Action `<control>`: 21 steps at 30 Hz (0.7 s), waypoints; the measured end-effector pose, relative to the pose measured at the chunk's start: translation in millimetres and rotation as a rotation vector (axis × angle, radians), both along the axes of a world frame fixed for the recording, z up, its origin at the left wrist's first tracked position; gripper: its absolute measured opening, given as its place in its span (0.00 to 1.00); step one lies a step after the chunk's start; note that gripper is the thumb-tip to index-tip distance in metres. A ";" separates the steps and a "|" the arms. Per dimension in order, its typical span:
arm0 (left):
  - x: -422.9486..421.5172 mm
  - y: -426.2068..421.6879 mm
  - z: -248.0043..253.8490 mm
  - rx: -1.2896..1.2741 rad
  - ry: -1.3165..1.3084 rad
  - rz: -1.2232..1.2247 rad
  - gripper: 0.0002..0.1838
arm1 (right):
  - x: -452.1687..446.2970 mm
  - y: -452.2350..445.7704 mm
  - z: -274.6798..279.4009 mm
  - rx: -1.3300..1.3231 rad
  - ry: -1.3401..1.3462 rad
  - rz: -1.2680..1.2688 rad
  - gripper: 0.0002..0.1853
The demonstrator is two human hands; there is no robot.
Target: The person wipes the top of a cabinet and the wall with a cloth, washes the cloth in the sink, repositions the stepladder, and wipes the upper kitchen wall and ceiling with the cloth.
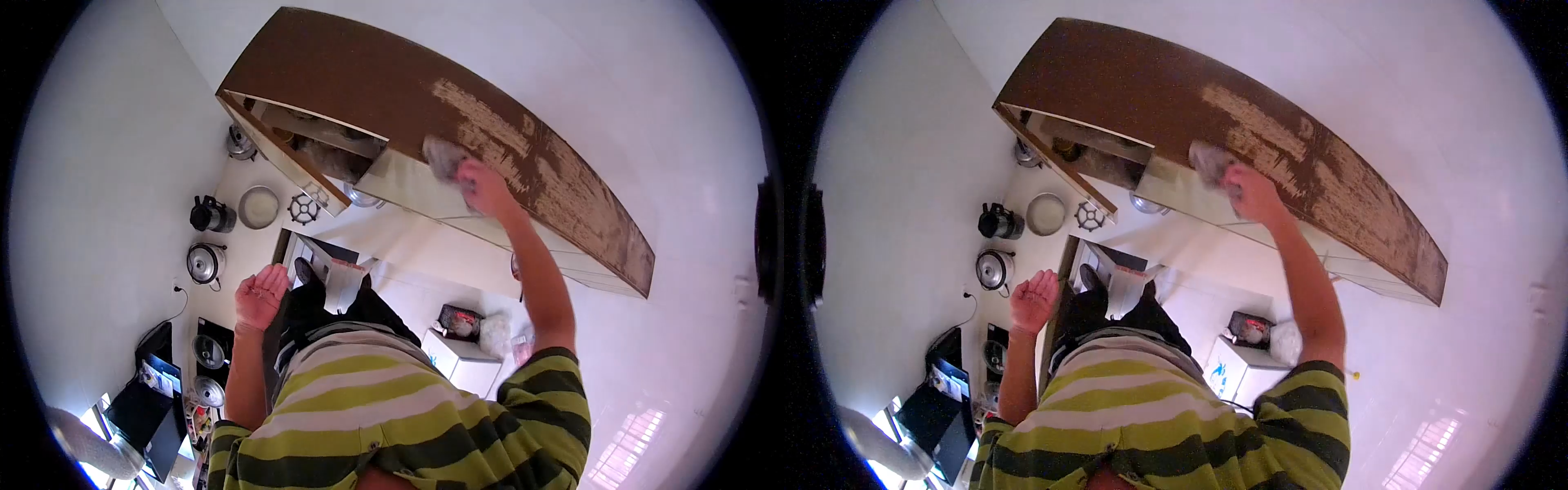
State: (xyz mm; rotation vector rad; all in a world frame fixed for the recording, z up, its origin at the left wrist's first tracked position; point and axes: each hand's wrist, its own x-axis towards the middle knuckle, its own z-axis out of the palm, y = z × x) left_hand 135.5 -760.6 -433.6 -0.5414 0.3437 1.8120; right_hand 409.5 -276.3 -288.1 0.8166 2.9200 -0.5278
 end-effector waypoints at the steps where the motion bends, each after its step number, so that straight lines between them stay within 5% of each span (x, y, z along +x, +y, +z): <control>1: -6.5 -4.6 -1.8 -0.028 0.021 0.027 0.25 | 12.7 -12.6 19.0 -0.081 -0.151 0.002 0.16; 3: -20.1 -12.4 -10.0 -0.083 0.011 0.068 0.26 | 50.8 -3.1 31.5 -0.168 -0.321 0.037 0.16; 6: -32.1 -21.3 -16.9 -0.123 -0.043 0.097 0.26 | 66.7 12.9 56.2 -0.059 -0.034 -0.350 0.19; 9: -44.1 -20.3 -20.2 -0.188 -0.090 0.128 0.26 | 50.5 50.3 31.1 0.193 0.233 -0.437 0.23; 15: -83.6 -22.3 -44.5 0.065 0.094 0.051 0.27 | 27.5 67.5 -33.1 0.300 0.112 -0.576 0.25; 18: -103.2 -33.3 -51.4 0.039 0.078 0.077 0.27 | 24.9 53.4 -40.6 0.566 0.120 -0.540 0.24; 21: -117.6 -46.6 -62.8 0.040 0.110 0.093 0.27 | 11.3 44.3 -36.4 0.542 0.075 -0.599 0.24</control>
